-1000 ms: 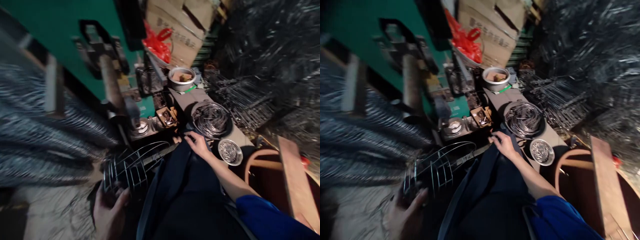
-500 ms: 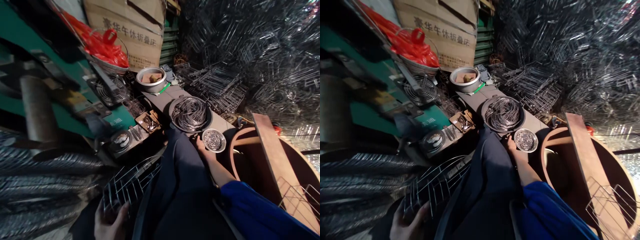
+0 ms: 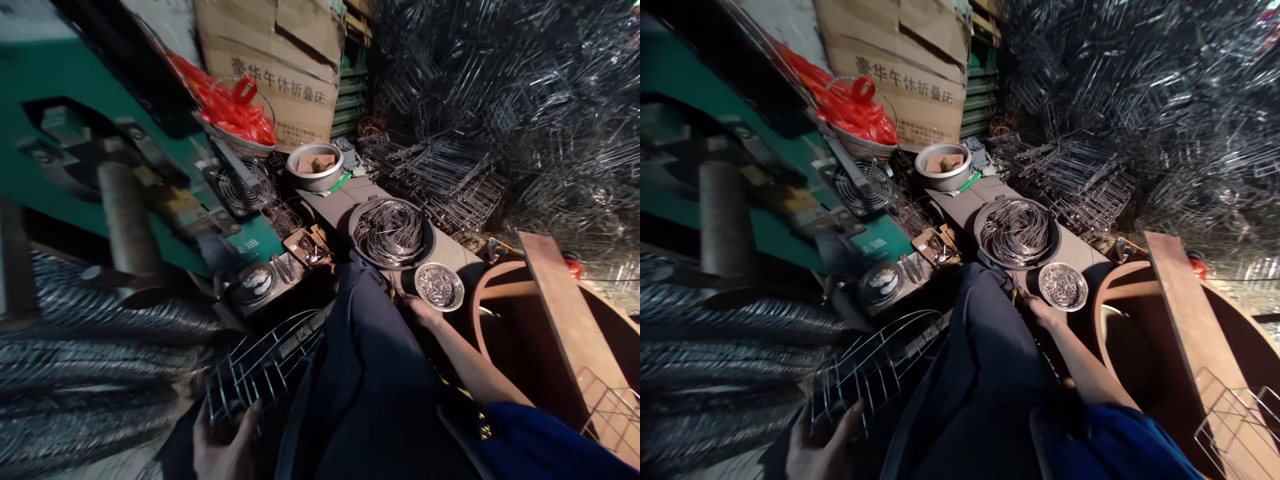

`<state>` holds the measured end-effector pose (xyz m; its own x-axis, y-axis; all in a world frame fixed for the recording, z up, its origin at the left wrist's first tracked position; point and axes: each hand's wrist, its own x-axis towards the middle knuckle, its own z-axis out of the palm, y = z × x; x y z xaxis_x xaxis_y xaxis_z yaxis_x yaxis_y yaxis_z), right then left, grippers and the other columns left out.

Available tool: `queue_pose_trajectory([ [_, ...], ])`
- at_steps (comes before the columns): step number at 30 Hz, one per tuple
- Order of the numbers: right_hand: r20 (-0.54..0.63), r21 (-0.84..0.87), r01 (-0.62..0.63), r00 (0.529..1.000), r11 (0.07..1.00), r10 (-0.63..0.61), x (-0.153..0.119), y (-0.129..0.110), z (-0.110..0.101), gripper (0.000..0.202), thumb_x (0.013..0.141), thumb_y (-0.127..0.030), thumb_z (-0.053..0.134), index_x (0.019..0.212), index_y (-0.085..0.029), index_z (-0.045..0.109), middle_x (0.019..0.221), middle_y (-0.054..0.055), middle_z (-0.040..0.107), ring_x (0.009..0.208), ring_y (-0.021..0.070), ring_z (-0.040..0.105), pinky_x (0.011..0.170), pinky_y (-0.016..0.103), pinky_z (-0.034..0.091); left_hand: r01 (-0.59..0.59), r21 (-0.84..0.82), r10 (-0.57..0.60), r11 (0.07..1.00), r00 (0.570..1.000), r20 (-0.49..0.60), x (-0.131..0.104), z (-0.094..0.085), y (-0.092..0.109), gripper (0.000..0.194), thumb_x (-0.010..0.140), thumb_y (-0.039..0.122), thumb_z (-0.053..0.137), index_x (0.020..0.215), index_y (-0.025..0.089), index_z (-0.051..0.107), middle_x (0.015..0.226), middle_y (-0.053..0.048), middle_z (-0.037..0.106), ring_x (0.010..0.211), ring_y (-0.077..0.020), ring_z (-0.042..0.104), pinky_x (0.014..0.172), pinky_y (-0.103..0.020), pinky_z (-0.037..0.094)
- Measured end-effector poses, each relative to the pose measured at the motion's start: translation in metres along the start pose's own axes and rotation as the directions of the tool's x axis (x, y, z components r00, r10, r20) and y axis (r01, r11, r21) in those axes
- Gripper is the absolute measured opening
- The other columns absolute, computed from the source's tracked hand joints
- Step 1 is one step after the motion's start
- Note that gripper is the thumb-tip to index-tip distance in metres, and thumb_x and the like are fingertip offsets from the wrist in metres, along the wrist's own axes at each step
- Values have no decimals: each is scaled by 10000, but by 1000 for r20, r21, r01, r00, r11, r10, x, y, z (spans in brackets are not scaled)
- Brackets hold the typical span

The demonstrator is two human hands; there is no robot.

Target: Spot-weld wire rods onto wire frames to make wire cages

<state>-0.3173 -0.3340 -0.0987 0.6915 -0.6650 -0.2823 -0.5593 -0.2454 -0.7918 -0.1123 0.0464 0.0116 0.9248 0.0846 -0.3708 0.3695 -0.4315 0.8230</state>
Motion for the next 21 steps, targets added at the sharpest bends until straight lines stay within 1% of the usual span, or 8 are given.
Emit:
queue_pose_trajectory([
  [3,26,154,22,999,988,-26,-5,-15,-16,224,818,-242,449,962,-184,610,771,55,652,744,212,641,663,315,542,-65,-14,65,998,998,16,5,2,-3,1026,508,437,882,1424,232,468,842,-2,639,709,-149,594,627,-250,493],
  [5,39,303,69,996,951,-84,-8,-38,-31,280,740,-293,485,984,-204,589,795,50,643,769,219,633,694,335,540,-72,-23,73,997,997,19,5,6,-4,1025,518,420,880,1430,228,455,819,8,629,683,-144,587,620,-256,494],
  [8,110,565,108,973,818,-204,-11,-88,-47,266,663,-373,564,881,-221,561,792,47,616,737,220,611,699,367,538,-92,-76,94,993,995,31,1,14,-4,1016,533,409,872,1433,220,441,834,11,614,674,-132,576,611,-248,490],
  [11,234,648,93,921,756,-313,-9,-142,-42,245,664,-389,628,820,-219,544,863,71,639,671,200,586,563,311,487,-149,-167,160,975,986,53,-4,18,-2,987,557,404,861,1422,197,434,873,2,596,671,-107,545,598,-224,482],
  [14,425,541,126,812,831,-399,-1,-178,-17,271,753,-411,667,908,-199,599,942,82,661,652,174,562,501,265,424,-206,-189,217,960,975,38,-5,13,0,953,595,388,843,1420,189,410,911,-6,570,619,-73,485,548,-203,465],
  [17,596,281,346,668,895,-446,10,-194,14,263,854,-439,625,880,-178,639,774,36,624,621,158,527,553,271,434,-280,-145,281,949,960,-11,-5,3,0,931,643,369,814,1444,214,366,1000,-26,548,586,-48,453,507,-191,451],
  [19,634,143,556,584,819,-507,17,-196,31,236,876,-400,606,793,-182,640,722,17,593,644,162,533,622,288,447,-315,-82,313,945,949,-34,-5,-4,-1,936,656,364,803,1459,225,341,1035,-35,546,582,-50,462,503,-200,459],
  [21,629,34,685,551,728,-547,25,-197,43,191,858,-346,622,752,-190,648,765,25,612,698,173,567,692,301,458,-347,-18,346,938,937,-46,-6,-9,-2,951,660,364,798,1472,222,325,1040,-37,552,604,-67,491,530,-220,483],
])
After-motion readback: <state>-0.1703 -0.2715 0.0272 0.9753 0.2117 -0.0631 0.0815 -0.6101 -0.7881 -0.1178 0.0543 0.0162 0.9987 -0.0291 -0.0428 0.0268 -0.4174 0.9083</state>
